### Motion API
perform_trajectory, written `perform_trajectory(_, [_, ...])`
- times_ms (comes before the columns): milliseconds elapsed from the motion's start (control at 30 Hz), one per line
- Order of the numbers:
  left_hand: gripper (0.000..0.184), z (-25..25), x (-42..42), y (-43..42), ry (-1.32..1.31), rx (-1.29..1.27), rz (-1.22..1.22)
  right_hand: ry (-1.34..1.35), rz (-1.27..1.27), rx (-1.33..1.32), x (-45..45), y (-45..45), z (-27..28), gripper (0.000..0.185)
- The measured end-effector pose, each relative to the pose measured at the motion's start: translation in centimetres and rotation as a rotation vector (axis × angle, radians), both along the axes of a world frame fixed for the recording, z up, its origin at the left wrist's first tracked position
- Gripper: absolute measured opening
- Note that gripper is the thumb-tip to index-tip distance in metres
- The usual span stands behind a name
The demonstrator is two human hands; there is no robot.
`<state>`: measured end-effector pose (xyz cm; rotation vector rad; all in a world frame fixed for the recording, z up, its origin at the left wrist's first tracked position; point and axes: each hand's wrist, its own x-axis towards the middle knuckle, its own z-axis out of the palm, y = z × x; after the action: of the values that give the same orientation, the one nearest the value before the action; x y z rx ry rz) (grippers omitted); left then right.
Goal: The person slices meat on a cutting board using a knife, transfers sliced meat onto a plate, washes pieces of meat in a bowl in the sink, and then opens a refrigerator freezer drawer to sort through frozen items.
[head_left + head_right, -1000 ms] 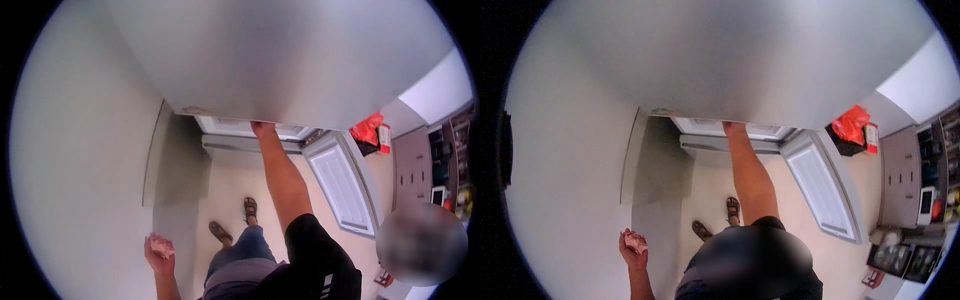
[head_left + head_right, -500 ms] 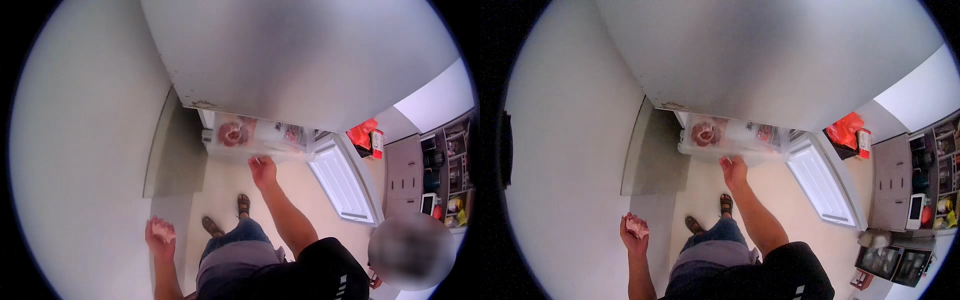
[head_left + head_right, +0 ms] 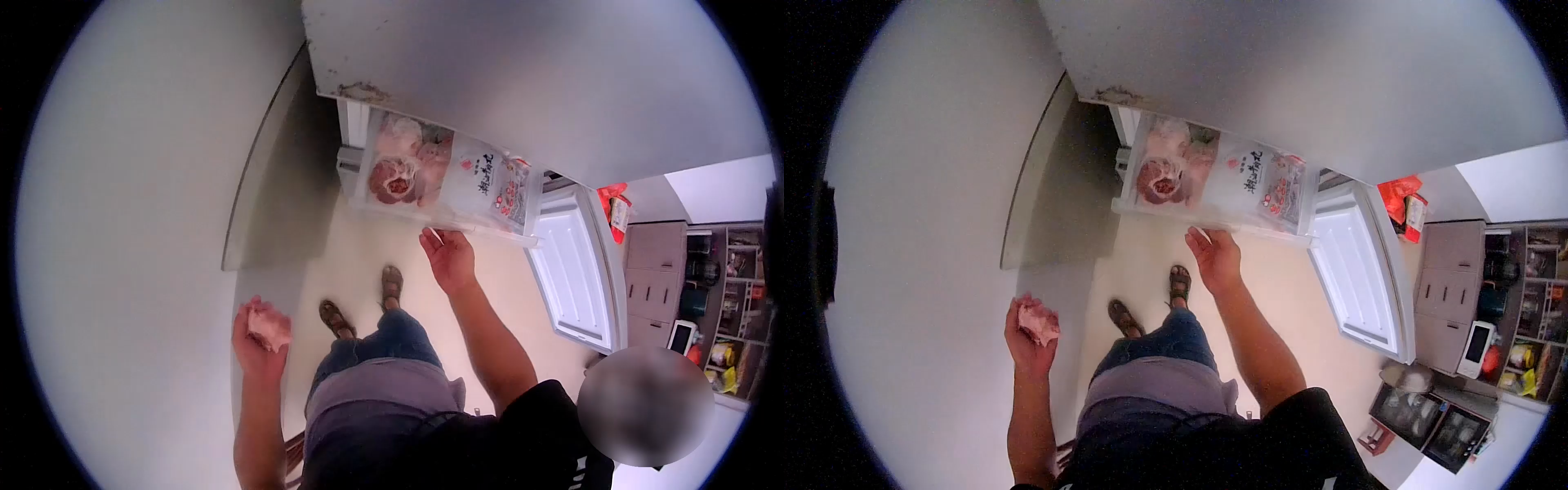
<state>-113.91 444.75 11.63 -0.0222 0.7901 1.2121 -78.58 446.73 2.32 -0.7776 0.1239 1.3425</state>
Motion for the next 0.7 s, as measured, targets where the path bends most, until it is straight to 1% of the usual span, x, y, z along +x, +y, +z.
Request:
perform_trajectory(67, [0.023, -0.3, 0.0, -0.2, -0.009, -0.039, 0.02, -0.198, 0.23, -0.316, -0.5, -0.4, 3.3, 0.023])
perform_trajectory(100, [0.023, -0.4, -0.2, -0.3, -0.014, -0.061, 0.03, -0.199, 0.233, -0.329, -0.8, -0.8, 5.3, 0.023])
perform_trajectory(167, [0.023, -0.9, -0.6, -0.5, 0.005, -0.094, 0.059, -0.606, 0.903, -0.317, -0.8, -1.1, 8.8, 0.03])
perform_trajectory(200, [0.023, -1.0, -0.8, -0.7, 0.031, -0.122, 0.085, -0.772, 0.977, -0.125, -0.2, -0.7, 9.2, 0.029])
perform_trajectory(233, [0.023, -1.1, -1.0, -1.1, 0.031, -0.136, 0.088, -0.956, 0.938, 0.031, 0.2, 0.8, 9.4, 0.026])
perform_trajectory(267, [0.024, -1.2, -1.2, -1.2, 0.046, -0.111, 0.051, -1.201, 0.844, 0.069, 0.6, 2.9, 9.6, 0.024])
perform_trajectory(300, [0.024, -1.3, -1.4, -1.3, 0.061, -0.083, 0.013, -1.593, 0.777, -0.001, 1.1, 5.7, 9.7, 0.024])
perform_trajectory(333, [0.024, -1.3, -1.6, -1.5, 0.059, -0.088, 0.013, -1.687, 0.632, -0.08, 0.5, 8.7, 10.5, 0.024])
perform_trajectory(367, [0.024, -1.4, -1.8, -1.7, 0.063, -0.119, 0.026, -1.841, 0.67, -0.12, 0.9, 11.6, 10.5, 0.026])
perform_trajectory(400, [0.025, -1.5, -2.0, -1.9, 0.067, -0.148, 0.042, -2.128, 0.815, -0.22, 1.5, 14.5, 9.4, 0.028])
perform_trajectory(433, [0.025, -1.5, -2.2, -2.0, 0.064, -0.15, 0.047, -2.433, 0.54, 0.048, 2.4, 17.1, 6.3, 0.029])
perform_trajectory(467, [0.025, -1.4, -2.4, -2.1, 0.071, -0.192, 0.064, -2.683, 0.22, 0.344, 3.0, 18.8, 3.7, 0.031])
perform_trajectory(500, [0.025, -1.4, -2.6, -2.3, 0.075, -0.238, 0.081, -2.687, 0.232, 0.348, 3.0, 19.5, 3.7, 0.031])
perform_trajectory(567, [0.025, -1.3, -2.6, -2.5, 0.092, -0.26, 0.117, -2.738, 0.634, 0.161, 3.3, 20.2, 3.9, 0.033])
perform_trajectory(600, [0.025, -1.4, -2.7, -2.7, 0.125, -0.278, 0.146, -2.743, 0.659, 0.154, 2.9, 19.4, 5.3, 0.033])
perform_trajectory(633, [0.025, -1.9, -3.0, -2.7, 0.115, -0.289, 0.144, -2.539, 0.78, -0.066, 2.2, 18.2, 7.7, 0.035])
perform_trajectory(667, [0.026, -2.5, -3.4, -3.0, 0.108, -0.252, 0.112, -2.318, 0.881, -0.272, 1.9, 17.1, 8.6, 0.036])
perform_trajectory(700, [0.027, -3.2, -3.8, -3.3, 0.099, -0.216, 0.077, -2.322, 0.897, -0.287, 2.8, 16.1, 8.2, 0.036])
